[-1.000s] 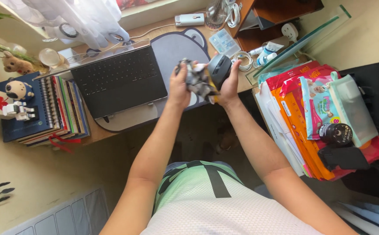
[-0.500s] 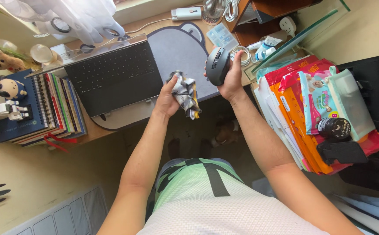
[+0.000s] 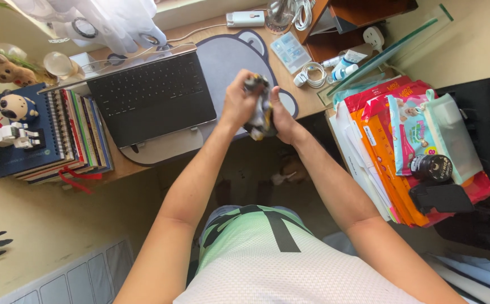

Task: The person cleans and organizes various items on a desk, including a keyboard cover, a laptop, and a mouse.

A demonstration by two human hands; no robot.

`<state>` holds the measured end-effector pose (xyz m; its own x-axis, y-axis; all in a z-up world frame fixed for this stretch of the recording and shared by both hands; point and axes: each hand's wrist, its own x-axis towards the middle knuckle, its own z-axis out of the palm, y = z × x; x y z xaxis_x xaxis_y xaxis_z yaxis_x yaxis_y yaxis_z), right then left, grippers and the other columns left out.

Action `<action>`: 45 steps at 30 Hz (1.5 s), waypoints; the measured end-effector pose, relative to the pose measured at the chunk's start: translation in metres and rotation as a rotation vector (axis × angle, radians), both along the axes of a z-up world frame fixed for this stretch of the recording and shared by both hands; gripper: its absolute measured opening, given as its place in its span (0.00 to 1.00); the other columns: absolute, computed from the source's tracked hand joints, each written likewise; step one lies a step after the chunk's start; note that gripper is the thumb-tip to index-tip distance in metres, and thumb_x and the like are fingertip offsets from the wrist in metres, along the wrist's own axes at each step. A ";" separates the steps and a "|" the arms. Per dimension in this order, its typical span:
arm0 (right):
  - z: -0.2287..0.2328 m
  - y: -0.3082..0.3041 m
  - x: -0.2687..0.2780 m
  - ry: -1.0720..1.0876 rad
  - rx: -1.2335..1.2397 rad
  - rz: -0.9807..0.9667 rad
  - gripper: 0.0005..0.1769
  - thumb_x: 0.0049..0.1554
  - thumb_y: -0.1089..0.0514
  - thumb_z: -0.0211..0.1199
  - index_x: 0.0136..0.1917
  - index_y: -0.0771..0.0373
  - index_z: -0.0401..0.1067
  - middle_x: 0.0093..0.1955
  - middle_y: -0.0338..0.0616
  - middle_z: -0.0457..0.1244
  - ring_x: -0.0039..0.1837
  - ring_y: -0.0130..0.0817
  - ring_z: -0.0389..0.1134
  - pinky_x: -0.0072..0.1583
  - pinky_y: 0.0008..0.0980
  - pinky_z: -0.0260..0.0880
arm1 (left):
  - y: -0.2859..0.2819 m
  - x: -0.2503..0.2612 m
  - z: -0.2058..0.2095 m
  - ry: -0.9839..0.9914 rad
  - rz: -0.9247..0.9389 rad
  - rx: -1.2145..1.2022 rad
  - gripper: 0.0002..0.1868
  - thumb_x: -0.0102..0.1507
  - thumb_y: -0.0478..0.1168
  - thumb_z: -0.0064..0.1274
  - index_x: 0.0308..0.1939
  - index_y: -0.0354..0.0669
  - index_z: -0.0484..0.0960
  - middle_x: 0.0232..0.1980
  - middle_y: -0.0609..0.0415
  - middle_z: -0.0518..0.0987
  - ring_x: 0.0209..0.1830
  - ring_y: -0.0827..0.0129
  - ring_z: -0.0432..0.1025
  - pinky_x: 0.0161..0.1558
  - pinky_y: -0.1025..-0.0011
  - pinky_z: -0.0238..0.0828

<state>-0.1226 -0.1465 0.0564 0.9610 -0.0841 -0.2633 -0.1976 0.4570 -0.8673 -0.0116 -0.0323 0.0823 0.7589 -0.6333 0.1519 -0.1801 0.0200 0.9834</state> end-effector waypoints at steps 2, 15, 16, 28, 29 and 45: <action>-0.013 -0.005 -0.003 -0.041 -0.024 0.019 0.56 0.58 0.14 0.33 0.67 0.66 0.65 0.50 0.46 0.66 0.50 0.34 0.71 0.52 0.38 0.74 | -0.002 0.018 -0.019 -0.005 0.068 -0.037 0.07 0.65 0.34 0.59 0.45 0.39 0.78 0.40 0.57 0.83 0.42 0.75 0.77 0.45 0.73 0.75; 0.037 -0.026 -0.014 -0.213 0.147 -0.197 0.63 0.54 0.13 0.32 0.76 0.69 0.58 0.55 0.59 0.69 0.56 0.48 0.74 0.57 0.47 0.78 | 0.064 0.020 -0.048 1.140 0.034 -0.162 0.12 0.66 0.40 0.54 0.48 0.36 0.78 0.44 0.47 0.83 0.44 0.61 0.81 0.48 0.55 0.82; 0.036 -0.025 -0.013 -0.210 0.149 -0.194 0.63 0.54 0.13 0.32 0.76 0.69 0.58 0.55 0.59 0.69 0.56 0.48 0.74 0.57 0.47 0.78 | 0.067 0.022 -0.055 1.142 0.038 -0.163 0.12 0.66 0.40 0.54 0.48 0.36 0.78 0.44 0.47 0.83 0.44 0.61 0.81 0.48 0.55 0.82; 0.030 -0.010 0.004 -0.171 0.120 -0.218 0.60 0.55 0.14 0.33 0.75 0.67 0.61 0.55 0.57 0.69 0.57 0.49 0.74 0.56 0.47 0.79 | 0.088 0.015 0.012 0.878 -0.210 -0.428 0.17 0.56 0.24 0.47 0.48 0.30 0.78 0.45 0.40 0.84 0.47 0.56 0.82 0.53 0.60 0.79; 0.030 -0.009 0.006 -0.168 0.130 -0.205 0.60 0.55 0.14 0.34 0.74 0.67 0.62 0.55 0.55 0.69 0.56 0.46 0.74 0.55 0.45 0.79 | 0.088 0.015 0.010 0.796 -0.188 -0.447 0.13 0.58 0.24 0.51 0.46 0.32 0.76 0.46 0.42 0.84 0.48 0.56 0.82 0.54 0.60 0.79; 0.012 0.023 0.030 -0.173 0.061 0.110 0.50 0.60 0.19 0.41 0.61 0.69 0.72 0.51 0.42 0.69 0.51 0.27 0.71 0.52 0.27 0.74 | 0.087 0.016 0.034 0.069 -0.030 0.055 0.11 0.62 0.35 0.62 0.47 0.38 0.79 0.40 0.57 0.79 0.43 0.75 0.73 0.48 0.73 0.72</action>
